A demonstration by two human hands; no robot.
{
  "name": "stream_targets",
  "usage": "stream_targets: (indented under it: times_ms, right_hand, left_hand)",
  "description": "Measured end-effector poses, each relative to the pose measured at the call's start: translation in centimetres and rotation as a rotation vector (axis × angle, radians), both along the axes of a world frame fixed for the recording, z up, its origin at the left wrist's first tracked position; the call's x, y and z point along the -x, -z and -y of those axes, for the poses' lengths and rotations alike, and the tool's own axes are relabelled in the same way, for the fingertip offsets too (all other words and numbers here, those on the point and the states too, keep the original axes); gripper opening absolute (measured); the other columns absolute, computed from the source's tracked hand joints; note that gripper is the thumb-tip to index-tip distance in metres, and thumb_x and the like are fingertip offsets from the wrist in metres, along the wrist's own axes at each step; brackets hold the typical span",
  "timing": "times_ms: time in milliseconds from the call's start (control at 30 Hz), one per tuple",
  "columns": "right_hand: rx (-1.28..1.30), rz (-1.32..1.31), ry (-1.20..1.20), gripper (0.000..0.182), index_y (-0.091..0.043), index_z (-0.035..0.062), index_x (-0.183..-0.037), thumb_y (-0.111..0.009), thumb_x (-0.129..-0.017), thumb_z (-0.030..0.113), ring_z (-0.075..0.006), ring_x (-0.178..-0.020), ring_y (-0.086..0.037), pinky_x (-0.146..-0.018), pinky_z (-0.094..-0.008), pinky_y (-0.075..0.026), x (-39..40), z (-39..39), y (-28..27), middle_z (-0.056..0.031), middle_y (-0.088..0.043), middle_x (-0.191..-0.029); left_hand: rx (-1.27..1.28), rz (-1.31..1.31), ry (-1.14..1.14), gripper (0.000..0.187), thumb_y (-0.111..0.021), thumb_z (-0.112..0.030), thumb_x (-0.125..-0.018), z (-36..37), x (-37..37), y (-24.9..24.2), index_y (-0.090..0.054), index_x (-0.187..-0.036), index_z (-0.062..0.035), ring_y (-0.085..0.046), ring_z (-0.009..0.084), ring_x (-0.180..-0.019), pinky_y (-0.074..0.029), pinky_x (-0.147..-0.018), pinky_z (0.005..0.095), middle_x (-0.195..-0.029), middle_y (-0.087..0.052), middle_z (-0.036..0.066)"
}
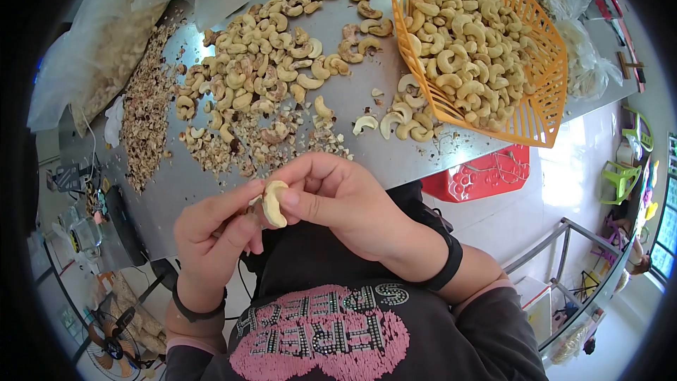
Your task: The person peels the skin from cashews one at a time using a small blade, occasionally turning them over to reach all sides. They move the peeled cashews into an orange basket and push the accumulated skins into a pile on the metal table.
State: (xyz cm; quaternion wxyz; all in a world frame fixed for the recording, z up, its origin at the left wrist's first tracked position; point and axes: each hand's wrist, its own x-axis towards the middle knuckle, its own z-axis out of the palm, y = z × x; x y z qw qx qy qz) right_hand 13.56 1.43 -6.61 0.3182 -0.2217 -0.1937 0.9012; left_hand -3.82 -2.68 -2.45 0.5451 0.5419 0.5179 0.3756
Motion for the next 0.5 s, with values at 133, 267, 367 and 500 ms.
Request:
stream_targets:
  times_ms: [133, 267, 367, 500]
  right_hand:
    - [-0.006, -0.046, -0.012, 0.019, -0.050, 0.0001, -0.098, -0.054, -0.083, 0.011, -0.0102, -0.077, -0.055, -0.069, -0.0214, -0.044, -0.03, 0.04, 0.08, -0.0066, -0.058, -0.085]
    - [-0.022, -0.053, -0.023, 0.019, -0.051, 0.0005, -0.098, -0.054, -0.083, 0.011, -0.0100, -0.076, -0.055, -0.069, -0.0209, -0.044, -0.20, -0.01, 0.10, -0.0060, -0.058, -0.084]
    - [-0.061, -0.005, -0.052, 0.018, -0.052, 0.0004, -0.097, -0.055, -0.082, 0.011, -0.0095, -0.075, -0.055, -0.069, -0.0206, -0.044, -0.31, -0.13, -0.26, -0.0052, -0.059, -0.084]
    - [-0.064, -0.001, -0.054, 0.018, -0.053, 0.0002, -0.096, -0.056, -0.082, 0.010, -0.0088, -0.075, -0.055, -0.069, -0.0203, -0.044, -0.33, -0.02, -0.22, -0.0047, -0.059, -0.084]
  left_hand:
    - [0.127, 0.111, -0.041, 0.035, -0.058, -0.002, -0.075, 0.08, -0.13, -0.25, -0.055, -0.110, -0.0051, -0.055, 0.0099, -0.059, -0.043, -0.054, 0.0207, -0.077, -0.063, 0.006]
    - [0.110, 0.092, 0.018, 0.031, -0.055, -0.006, -0.079, -0.05, 0.06, -0.07, -0.052, -0.110, 0.0016, -0.052, 0.0074, -0.056, -0.041, -0.048, 0.0171, -0.079, -0.060, 0.011]
    - [0.004, 0.087, 0.062, 0.030, -0.055, -0.005, -0.078, 0.05, 0.40, 0.31, -0.054, -0.108, 0.0012, -0.052, 0.0076, -0.055, -0.041, -0.048, 0.0174, -0.077, -0.060, 0.010]
    - [-0.143, -0.059, 0.106, 0.033, -0.058, 0.000, -0.074, -0.20, 0.59, 0.25, -0.056, -0.107, -0.0042, -0.059, 0.0148, -0.064, -0.044, -0.057, 0.0229, -0.079, -0.062, 0.007]
